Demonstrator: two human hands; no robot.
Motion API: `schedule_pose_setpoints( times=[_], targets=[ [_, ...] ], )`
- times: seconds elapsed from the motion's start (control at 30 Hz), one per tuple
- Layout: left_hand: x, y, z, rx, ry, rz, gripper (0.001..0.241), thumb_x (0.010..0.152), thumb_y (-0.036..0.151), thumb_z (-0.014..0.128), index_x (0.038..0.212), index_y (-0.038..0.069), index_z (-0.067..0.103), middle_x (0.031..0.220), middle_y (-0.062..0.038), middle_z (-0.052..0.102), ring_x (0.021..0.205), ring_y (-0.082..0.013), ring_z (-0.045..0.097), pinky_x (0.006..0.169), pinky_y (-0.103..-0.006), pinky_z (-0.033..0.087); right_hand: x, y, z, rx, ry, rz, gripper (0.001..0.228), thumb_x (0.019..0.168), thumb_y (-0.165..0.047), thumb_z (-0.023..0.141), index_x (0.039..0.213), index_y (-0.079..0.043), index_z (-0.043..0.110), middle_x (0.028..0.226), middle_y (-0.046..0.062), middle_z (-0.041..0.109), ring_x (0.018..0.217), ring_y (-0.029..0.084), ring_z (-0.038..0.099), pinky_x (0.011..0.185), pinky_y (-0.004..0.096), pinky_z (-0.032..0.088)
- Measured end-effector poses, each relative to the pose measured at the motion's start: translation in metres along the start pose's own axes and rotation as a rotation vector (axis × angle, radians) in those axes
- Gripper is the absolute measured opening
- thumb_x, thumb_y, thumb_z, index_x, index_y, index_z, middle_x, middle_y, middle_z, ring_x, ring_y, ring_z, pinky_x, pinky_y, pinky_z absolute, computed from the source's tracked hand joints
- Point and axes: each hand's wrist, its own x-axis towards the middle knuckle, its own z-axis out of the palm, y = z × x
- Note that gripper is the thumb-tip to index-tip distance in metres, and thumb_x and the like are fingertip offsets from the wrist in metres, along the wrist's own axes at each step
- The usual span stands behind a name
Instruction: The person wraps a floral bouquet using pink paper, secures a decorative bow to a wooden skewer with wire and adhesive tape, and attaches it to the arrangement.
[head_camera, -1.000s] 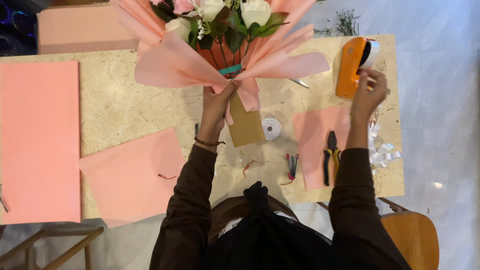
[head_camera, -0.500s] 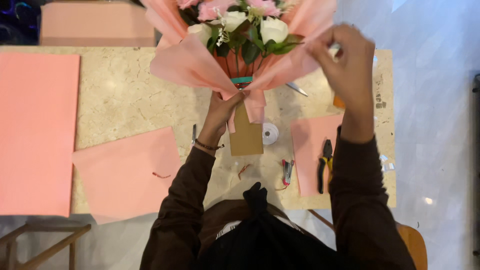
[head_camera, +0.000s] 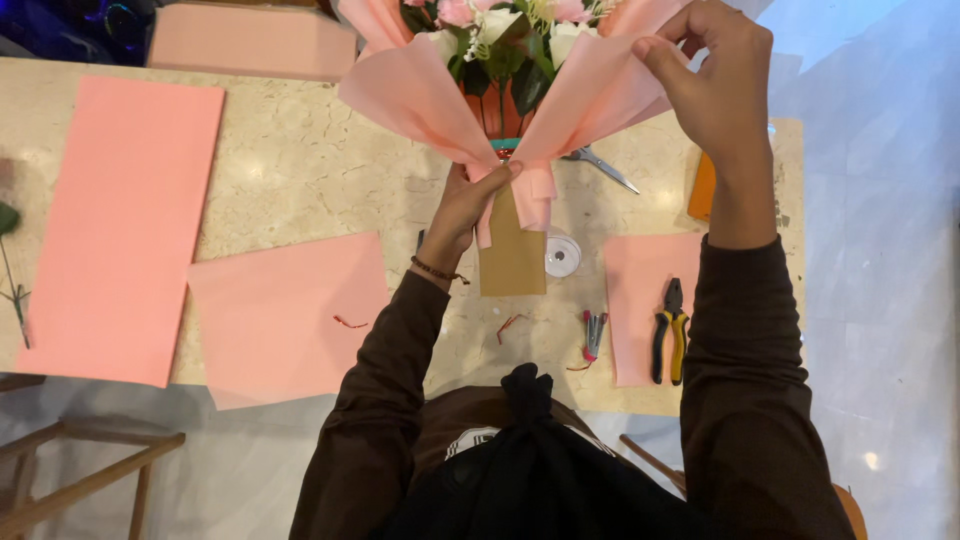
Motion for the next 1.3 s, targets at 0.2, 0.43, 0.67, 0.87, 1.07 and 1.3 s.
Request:
schedule_pose_setpoints(
  times=[0.2,0.43,0.67,0.87,1.07,1.3],
  targets=[
    [-0.011,0.015,0.0,0.002,0.002,0.06,0.071,0.065,0.029,0.084,0.124,0.005,0.052,0.109,-0.009,0.068,0.102,-0.0218,0.07,0.091,-0.0358,0.059,-0.029,-0.035,-0.008,0.182,0.208,-0.062,0.009,0.11,0.001,0.069,0.114,-0.002,0.062,0.114,0.01,0.064,0.103,0.024,0.063,0.08,0.034,0.047],
    [0.026,-0.007,-0.005,-0.056,0.015,0.171,0.055,0.068,0.019,0.087,0.112,0.004,0.058,0.102,-0.011,0.072,0.093,-0.0203,0.072,0.085,-0.0361,0.061,-0.181,0.131,0.005,-0.021,0.681,0.454,0.008,0.102,-0.004,0.065,0.107,-0.008,0.069,0.105,0.004,0.069,0.092,0.018,0.064,0.078,0.032,0.053],
    [0.079,-0.031,-0.001,-0.084,-0.037,0.185,0.079,0.079,0.015,0.096,0.136,-0.003,0.045,0.117,-0.021,0.067,0.096,-0.0332,0.075,0.082,-0.0464,0.067,-0.222,0.219,-0.006,0.465,0.226,1.193,0.064,0.115,-0.048,0.062,0.157,-0.008,0.034,0.144,0.033,0.045,0.111,0.058,0.063,0.087,0.059,0.059],
    [0.097,-0.029,0.011,-0.157,0.017,0.177,0.074,0.078,0.015,0.096,0.133,0.0,0.049,0.111,-0.018,0.07,0.091,-0.0317,0.078,0.076,-0.045,0.068,-0.181,0.246,-0.01,0.736,0.122,1.336,0.044,0.104,-0.029,0.07,0.135,-0.003,0.052,0.127,0.022,0.049,0.108,0.063,0.061,0.084,0.064,0.059],
    [0.092,-0.013,0.022,-0.194,0.054,0.197,0.07,0.076,0.017,0.096,0.128,0.001,0.052,0.105,-0.016,0.07,0.089,-0.0296,0.076,0.073,-0.0443,0.067,-0.21,0.255,-0.011,0.914,0.437,1.258,0.029,0.105,-0.028,0.07,0.118,-0.006,0.056,0.117,0.011,0.041,0.111,0.049,0.066,0.08,0.067,0.062],
    [0.091,-0.015,0.021,-0.181,0.097,0.202,0.065,0.077,0.018,0.095,0.121,0.001,0.051,0.099,-0.013,0.067,0.087,-0.0273,0.073,0.073,-0.0427,0.065,-0.176,0.27,0.005,-0.083,0.288,1.023,0.018,0.087,-0.038,0.087,0.104,-0.035,0.081,0.103,-0.006,0.074,0.088,0.017,0.075,0.067,0.03,0.063]
  ],
)
